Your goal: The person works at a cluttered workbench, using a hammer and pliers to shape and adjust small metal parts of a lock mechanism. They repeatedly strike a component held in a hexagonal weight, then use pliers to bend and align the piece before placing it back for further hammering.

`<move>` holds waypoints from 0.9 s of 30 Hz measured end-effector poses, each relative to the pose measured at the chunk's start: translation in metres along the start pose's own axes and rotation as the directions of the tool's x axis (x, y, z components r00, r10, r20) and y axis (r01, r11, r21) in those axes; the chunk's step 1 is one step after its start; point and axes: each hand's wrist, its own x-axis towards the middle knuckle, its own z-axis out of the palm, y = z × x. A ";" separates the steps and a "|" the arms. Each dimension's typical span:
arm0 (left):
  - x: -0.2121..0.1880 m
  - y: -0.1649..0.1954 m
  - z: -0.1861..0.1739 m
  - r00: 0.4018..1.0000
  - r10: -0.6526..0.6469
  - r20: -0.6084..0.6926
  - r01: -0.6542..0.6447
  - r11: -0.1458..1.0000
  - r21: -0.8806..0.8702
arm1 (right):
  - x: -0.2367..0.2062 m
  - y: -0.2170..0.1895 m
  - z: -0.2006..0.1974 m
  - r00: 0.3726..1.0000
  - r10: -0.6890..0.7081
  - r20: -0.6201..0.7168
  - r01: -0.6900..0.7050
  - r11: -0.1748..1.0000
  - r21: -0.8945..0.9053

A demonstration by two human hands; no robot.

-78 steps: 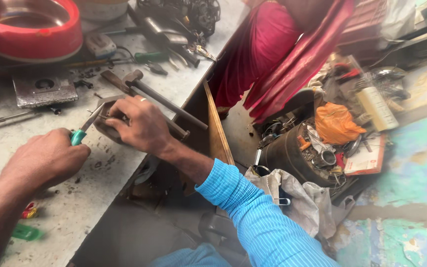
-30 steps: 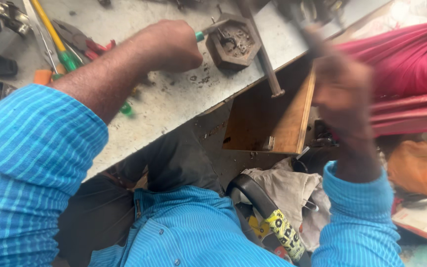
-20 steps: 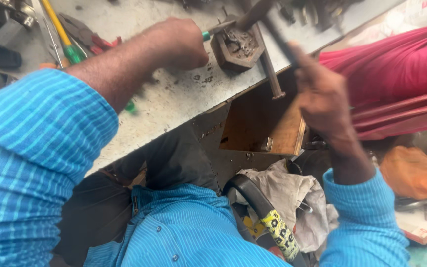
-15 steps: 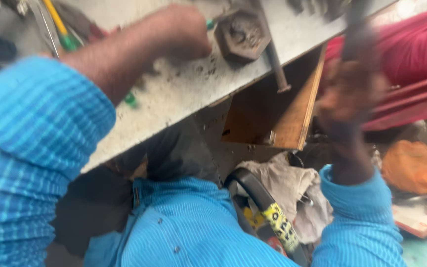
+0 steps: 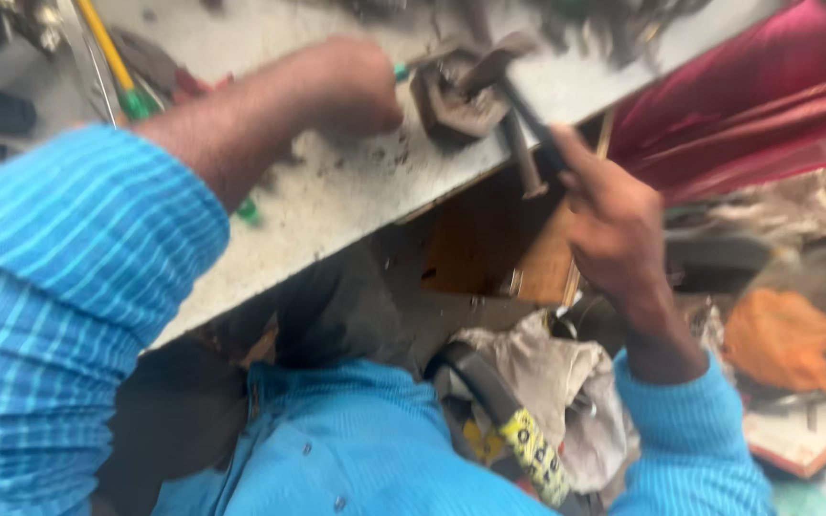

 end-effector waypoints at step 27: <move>-0.042 0.010 0.008 0.989 -0.110 -0.101 0.106 0.994 -0.042 | 0.011 -0.017 -0.013 0.960 -0.125 -0.250 0.059 0.965 -0.257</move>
